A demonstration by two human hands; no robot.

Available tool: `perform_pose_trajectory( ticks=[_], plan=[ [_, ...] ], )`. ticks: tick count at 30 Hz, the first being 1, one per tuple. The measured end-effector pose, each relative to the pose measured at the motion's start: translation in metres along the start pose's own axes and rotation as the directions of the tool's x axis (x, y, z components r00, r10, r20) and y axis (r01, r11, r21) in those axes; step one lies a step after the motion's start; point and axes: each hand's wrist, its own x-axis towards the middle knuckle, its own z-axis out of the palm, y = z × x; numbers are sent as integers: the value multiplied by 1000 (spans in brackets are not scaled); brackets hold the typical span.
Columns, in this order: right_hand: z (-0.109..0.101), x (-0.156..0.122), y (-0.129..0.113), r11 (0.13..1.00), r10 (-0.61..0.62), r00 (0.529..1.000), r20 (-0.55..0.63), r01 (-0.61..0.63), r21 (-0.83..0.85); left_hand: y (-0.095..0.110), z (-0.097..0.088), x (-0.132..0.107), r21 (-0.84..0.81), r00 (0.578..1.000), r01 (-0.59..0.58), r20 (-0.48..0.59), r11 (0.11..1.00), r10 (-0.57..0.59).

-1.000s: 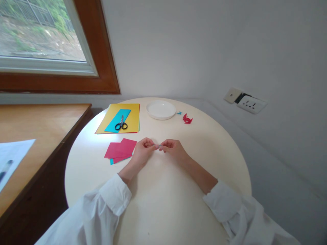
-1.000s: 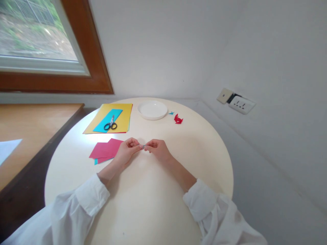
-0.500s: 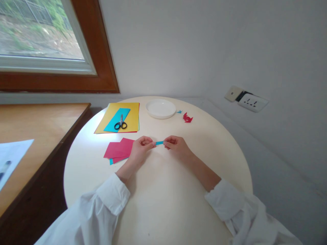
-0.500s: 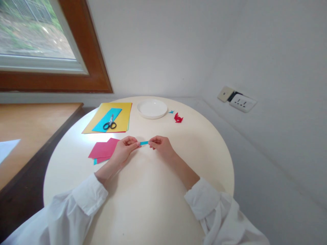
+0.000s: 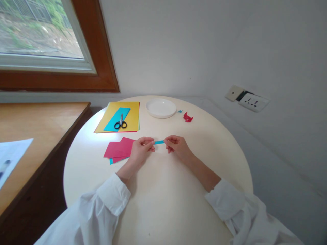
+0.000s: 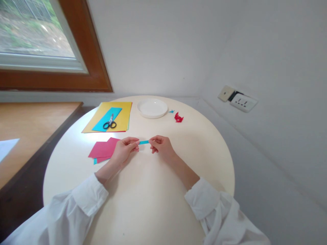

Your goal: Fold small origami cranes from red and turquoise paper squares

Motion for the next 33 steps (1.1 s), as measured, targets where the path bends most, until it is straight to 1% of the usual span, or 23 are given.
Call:
perform_pose_trajectory(
  ticks=[7, 11, 13, 14, 15, 16, 17, 19, 21, 24, 26, 27, 28, 29, 31, 33],
  plan=[
    [1, 1, 5, 990, 23, 1000, -11, -22, 139, 1, 0, 0, -37, 1000, -24, 3, 999, 25],
    [1, 1, 6, 987, -15, 1000, -19, 18, 161, -1, 0, 1, -52, 997, -74, -3, 996, 74],
    [2, 2, 9, 991, -48, 999, -16, 50, 126, -1, 1, 0, -25, 996, -93, -12, 995, 92],
    [2, 3, 12, 994, -78, 997, -17, 79, 79, 0, 1, 0, -4, 995, -100, -17, 995, 100],
    [1, 4, 14, 994, -112, 994, -21, 112, 19, 0, 1, 0, 19, 995, -101, -20, 995, 101],
    [-1, 7, 17, 983, -168, 985, -37, 164, -84, 1, 1, 0, 41, 994, -106, -23, 993, 107],
    [-5, 11, 19, 951, -245, 966, -83, 223, -216, 1, 0, -1, 60, 994, -108, -19, 992, 110],
    [-18, 21, 21, 913, -313, 934, -170, 247, -325, 1, 0, -1, 88, 995, -93, -19, 992, 95],
    [-38, 35, 18, 863, -392, 881, -265, 253, -437, 0, 0, -1, 105, 996, -81, -14, 991, 83],
    [-74, 59, 12, 771, -495, 791, -358, 210, -602, -3, 1, -1, 158, 997, -73, 7, 985, 73],
    [-94, 78, 9, 721, -523, 756, -394, 146, -678, -5, 2, -1, 178, 998, -65, -5, 982, 67],
    [-102, 88, 9, 681, -523, 753, -399, 88, -727, -5, 2, -1, 189, 998, -54, -8, 980, 56],
    [-107, 97, 9, 536, -494, 780, -385, -75, -841, -4, 3, -1, 190, 999, -47, -9, 981, 50],
    [-111, 106, 11, 490, -482, 787, -386, -123, -863, -4, 3, -1, 187, 999, -34, -2, 982, 35],
    [-115, 122, 13, 437, -468, 799, -378, -162, -885, -2, 3, -1, 182, 1000, -12, -7, 983, 13],
    [-117, 134, 15, 383, -464, 813, -351, -173, -907, 0, 4, -1, 187, 1000, 2, -17, 982, 1]
  ],
)
